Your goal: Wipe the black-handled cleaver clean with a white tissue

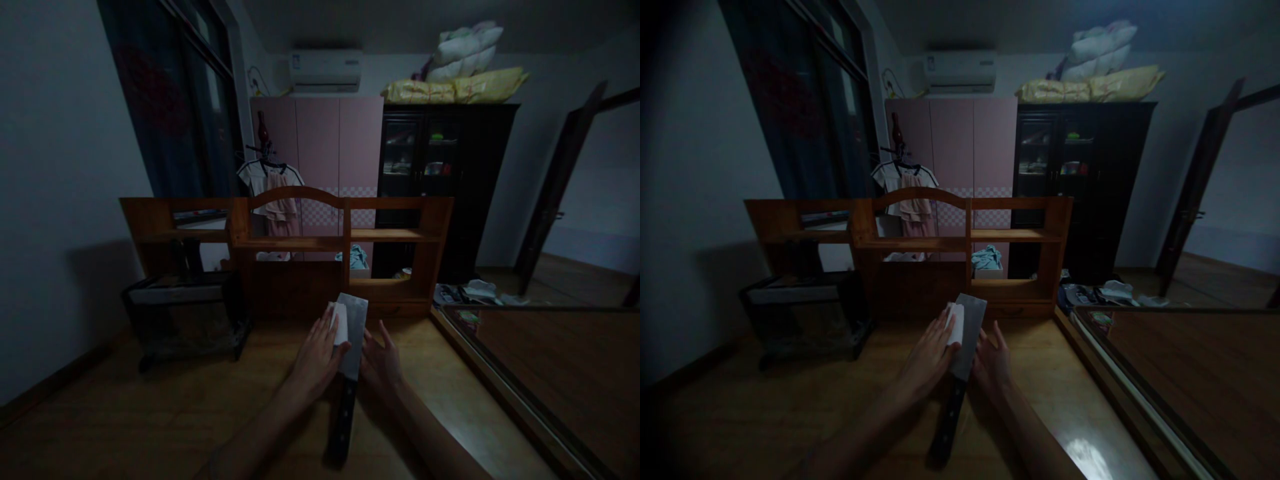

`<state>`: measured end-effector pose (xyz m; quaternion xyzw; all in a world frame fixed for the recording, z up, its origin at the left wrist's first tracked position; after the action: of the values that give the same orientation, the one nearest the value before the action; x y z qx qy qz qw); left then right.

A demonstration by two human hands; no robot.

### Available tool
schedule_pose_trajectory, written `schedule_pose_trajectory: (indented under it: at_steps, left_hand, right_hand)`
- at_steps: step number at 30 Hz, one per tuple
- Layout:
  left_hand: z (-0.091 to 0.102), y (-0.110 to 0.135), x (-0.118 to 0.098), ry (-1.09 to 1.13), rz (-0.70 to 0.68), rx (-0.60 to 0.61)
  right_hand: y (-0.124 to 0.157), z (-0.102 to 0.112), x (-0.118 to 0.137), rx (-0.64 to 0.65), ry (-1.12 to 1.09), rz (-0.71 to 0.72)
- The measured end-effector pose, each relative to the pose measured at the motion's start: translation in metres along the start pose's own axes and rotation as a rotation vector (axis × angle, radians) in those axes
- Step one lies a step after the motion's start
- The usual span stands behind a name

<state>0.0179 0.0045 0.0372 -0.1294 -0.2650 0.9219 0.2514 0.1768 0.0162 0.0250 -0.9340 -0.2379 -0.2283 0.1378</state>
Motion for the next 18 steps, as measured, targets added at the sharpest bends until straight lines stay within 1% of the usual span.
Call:
schedule_pose_trajectory:
  at_steps: [2, 5, 8, 12, 15, 18]
  left_hand:
    - [0.003, 0.0, -0.014, -0.003, -0.069, 0.009]
    - [0.003, 0.0, -0.037, 0.007, -0.174, 0.054]
    - [-0.001, -0.001, -0.051, 0.013, -0.224, 0.106]
    - [-0.003, -0.001, -0.052, 0.012, -0.219, 0.13]
    - [0.002, 0.005, -0.046, -0.004, -0.207, 0.102]
    - [0.008, 0.016, -0.036, -0.016, -0.156, 0.07]
  right_hand:
    - [-0.002, 0.004, 0.0, -0.016, -0.013, 0.014]
    - [-0.004, 0.012, 0.001, -0.066, -0.013, 0.034]
    - [-0.005, 0.019, 0.002, -0.128, 0.013, 0.027]
    - [-0.005, 0.021, 0.002, -0.138, 0.021, 0.001]
    - [-0.005, 0.017, 0.001, -0.085, -0.001, 0.005]
    - [-0.004, 0.014, 0.002, -0.043, 0.005, 0.028]
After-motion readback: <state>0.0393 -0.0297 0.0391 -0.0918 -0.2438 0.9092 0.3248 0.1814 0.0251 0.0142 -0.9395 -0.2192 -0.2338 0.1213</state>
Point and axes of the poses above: each hand's wrist, its own y-axis away from the middle knuckle, its own z-axis out of the back of the hand, x = y × z, the point moved 2 cm from there along -y, towards the middle knuckle, and after that the axes turned 1 degree about -z, right-handed, at the moved point
